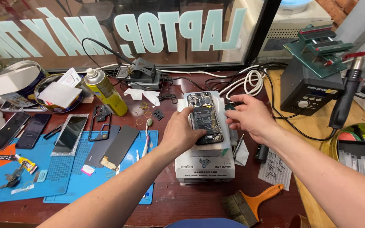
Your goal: The person cleans a disassembled smartphone frame using a spray can and a toothbrush, then wipes a separate screen assembly with a cloth. The person handles the frame, spray can, toothbrush, screen, and cloth on a cluttered workbench.
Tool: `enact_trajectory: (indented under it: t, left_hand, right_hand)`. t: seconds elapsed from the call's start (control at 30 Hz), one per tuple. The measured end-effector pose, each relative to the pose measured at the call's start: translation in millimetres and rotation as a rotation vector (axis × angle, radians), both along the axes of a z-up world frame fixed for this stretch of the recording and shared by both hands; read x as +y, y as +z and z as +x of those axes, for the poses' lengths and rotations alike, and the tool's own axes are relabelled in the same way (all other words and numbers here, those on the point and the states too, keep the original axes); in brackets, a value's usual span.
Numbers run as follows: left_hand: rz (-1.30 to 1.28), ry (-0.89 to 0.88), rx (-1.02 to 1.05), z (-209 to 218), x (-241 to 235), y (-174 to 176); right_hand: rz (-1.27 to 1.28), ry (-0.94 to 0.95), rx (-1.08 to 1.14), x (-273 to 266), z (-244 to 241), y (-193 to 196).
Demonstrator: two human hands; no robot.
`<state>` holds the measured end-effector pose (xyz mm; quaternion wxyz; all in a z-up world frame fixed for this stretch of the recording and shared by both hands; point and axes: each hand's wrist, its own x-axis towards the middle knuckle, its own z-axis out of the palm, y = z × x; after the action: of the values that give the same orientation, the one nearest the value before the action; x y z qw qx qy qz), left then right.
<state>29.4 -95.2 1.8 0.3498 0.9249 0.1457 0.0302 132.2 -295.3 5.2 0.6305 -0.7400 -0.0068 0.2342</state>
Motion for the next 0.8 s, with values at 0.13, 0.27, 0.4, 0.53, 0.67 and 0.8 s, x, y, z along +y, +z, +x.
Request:
enact_trajectory:
  t: [0.13,0.27,0.4,0.53,0.67,0.8]
  left_hand:
    - [-0.015,0.021,0.065,-6,-3,5]
    - [-0.052,0.037,0.069,-4,-1,9]
    - [-0.073,0.000,0.101,-5,3,8]
    - [-0.081,-0.003,0.044,-4,3,4]
    - [-0.153,0.014,0.077,-6,4,-1]
    - [-0.167,0.018,0.055,-6,5,-5]
  right_hand:
    - [-0.043,0.082,-0.088,10,-5,-10]
    - [-0.012,0.053,-0.117,17,-3,-14]
    - [-0.221,0.110,-0.419,19,-4,-15]
    - [-0.353,0.225,-0.816,23,-9,-10]
    - [-0.417,0.280,-0.755,29,-13,-1]
    - [-0.513,0.223,-0.692,32,-16,8]
